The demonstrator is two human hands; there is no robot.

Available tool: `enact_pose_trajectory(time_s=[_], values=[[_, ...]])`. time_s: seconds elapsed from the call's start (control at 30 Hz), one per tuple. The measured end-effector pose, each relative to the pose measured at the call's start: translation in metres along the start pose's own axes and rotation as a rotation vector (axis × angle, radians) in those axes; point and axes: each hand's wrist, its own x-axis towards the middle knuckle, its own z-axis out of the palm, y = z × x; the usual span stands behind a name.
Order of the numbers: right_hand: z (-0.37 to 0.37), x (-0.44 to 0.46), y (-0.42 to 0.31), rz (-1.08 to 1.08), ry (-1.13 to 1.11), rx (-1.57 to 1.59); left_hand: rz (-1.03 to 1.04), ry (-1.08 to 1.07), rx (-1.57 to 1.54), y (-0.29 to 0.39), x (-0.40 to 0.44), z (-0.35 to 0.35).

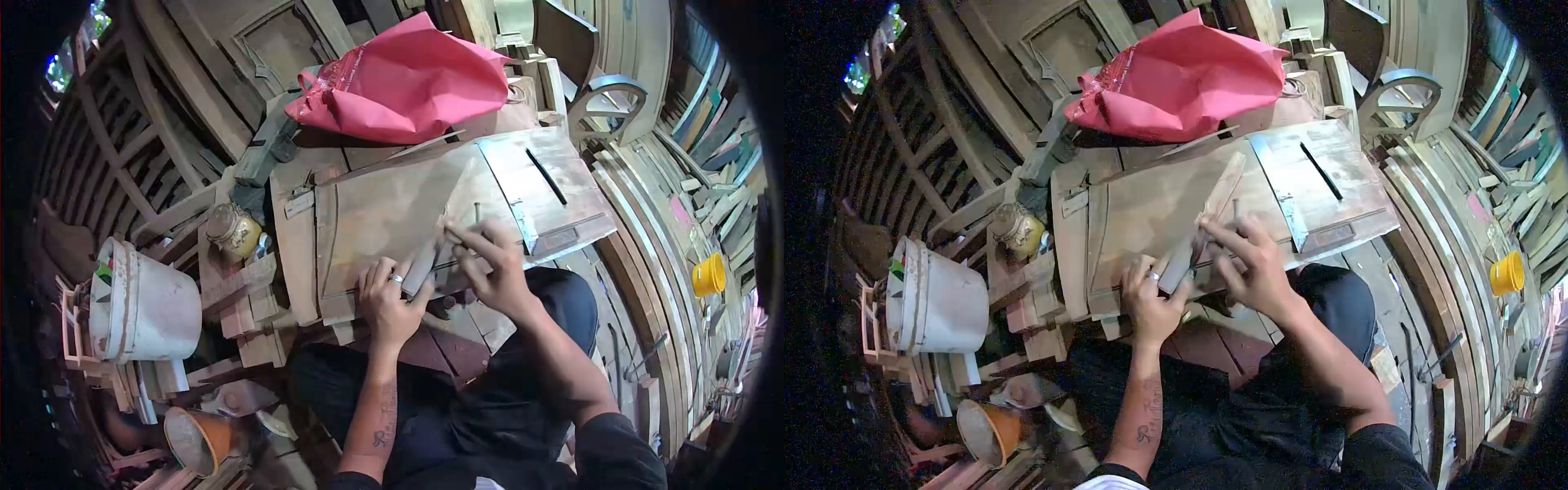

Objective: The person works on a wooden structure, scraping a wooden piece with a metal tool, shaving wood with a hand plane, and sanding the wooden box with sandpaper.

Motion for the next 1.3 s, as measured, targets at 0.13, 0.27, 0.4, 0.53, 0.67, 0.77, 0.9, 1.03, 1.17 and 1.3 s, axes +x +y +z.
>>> enact_pose_trajectory(time_s=[0.13,0.27,0.4,0.53,0.67,0.77,0.9,1.03,1.17,1.3], values=[[0.024,-0.013,-0.019,-0.112,-0.131,0.043,0.018,-0.015,0.044,-0.012,-0.004,0.005],[0.016,-0.006,-0.011,-0.114,-0.152,-0.003,0.013,-0.02,0.026,-0.008,-0.003,0.003],[0.016,-0.004,-0.015,-0.078,-0.118,-0.041,0.007,-0.016,0.006,-0.008,-0.004,0.006],[0.012,-0.005,-0.015,-0.06,-0.159,0.029,0.006,-0.036,0.014,-0.008,-0.006,0.003],[0.014,-0.002,-0.009,-0.061,-0.067,-0.021,0.013,-0.008,-0.003,-0.006,-0.003,0.005],[0.014,-0.003,-0.006,-0.053,-0.03,-0.042,-0.014,-0.013,-0.003,-0.003,-0.003,0.004],[0.017,-0.009,-0.021,-0.148,-0.183,0.044,0.023,-0.007,0.017,-0.012,-0.006,0.005],[0.013,-0.002,-0.008,0.031,-0.107,0.023,0.033,-0.023,0.005,-0.007,-0.005,0.002],[0.02,-0.006,-0.018,-0.093,-0.08,-0.032,0.024,-0.024,0.001,-0.005,-0.002,0.001],[0.014,-0.005,-0.01,-0.117,-0.135,0.006,0.015,-0.053,0.018,-0.007,-0.005,0.001]])
